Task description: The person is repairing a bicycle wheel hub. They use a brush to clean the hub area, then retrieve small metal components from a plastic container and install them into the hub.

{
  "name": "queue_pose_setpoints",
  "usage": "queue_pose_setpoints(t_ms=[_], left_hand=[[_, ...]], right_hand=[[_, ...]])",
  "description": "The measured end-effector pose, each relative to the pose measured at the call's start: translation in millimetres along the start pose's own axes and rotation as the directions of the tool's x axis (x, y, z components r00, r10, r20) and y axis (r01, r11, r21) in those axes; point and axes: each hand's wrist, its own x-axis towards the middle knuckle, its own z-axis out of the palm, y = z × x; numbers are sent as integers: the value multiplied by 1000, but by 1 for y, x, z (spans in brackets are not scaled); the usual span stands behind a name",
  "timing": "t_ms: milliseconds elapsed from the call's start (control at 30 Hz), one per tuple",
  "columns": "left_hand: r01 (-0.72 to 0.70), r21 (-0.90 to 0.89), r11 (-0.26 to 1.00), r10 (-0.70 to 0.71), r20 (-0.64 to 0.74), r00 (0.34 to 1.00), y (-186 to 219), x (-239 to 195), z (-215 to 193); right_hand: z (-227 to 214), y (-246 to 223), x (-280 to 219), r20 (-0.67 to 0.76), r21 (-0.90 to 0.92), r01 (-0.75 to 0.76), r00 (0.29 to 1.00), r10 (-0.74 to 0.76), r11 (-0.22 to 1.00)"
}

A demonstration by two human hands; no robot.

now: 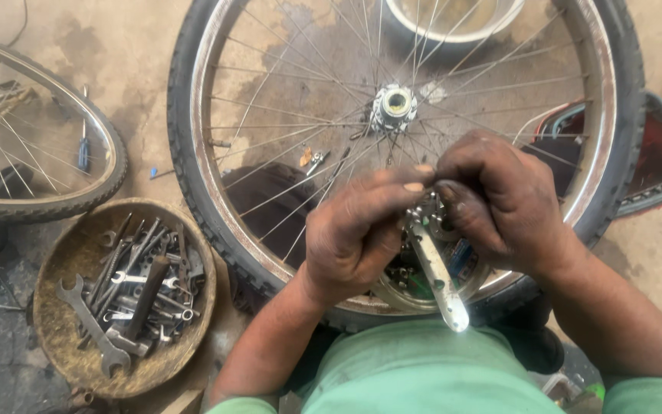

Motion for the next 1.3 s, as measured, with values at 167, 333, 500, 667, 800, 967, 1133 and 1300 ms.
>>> queue_pose_setpoints(t_ms=[167, 333, 500, 667, 800, 967, 1133, 1300], left_hand=[[11, -13, 1000, -11, -19, 1000, 0, 1, 1], [49, -92, 995, -49, -1, 999, -1, 0, 3], [77, -108, 991, -79, -15, 997, -2, -2, 4], [81, -50, 995, -82, -22, 996, 0, -1, 3], [91, -44, 995, -92, -23, 995, 0, -1, 2], [96, -65, 993, -98, -21, 995, -1, -1, 3], [80, -68, 994, -82, -27, 996, -3, 0, 2], [74, -79, 994, -77, -27, 997, -5, -2, 4]], right_hand=[[4, 2, 3, -20, 143, -63, 998, 67, 988], [3, 6, 2, -42, 294, -80, 994, 96, 952], [4, 12, -6, -91, 255, -85, 990, 112, 963], [3, 16, -6, -7, 307, -162, 985, 173, 938], [-15, 23, 11, 239, 142, -121, 967, 85, 982], [-43, 18, 36, 491, -62, 111, 869, -66, 992], [-40, -17, 62, 656, -391, 308, 755, 28, 867], [-43, -29, 58, 722, -607, 355, 620, 306, 711]])
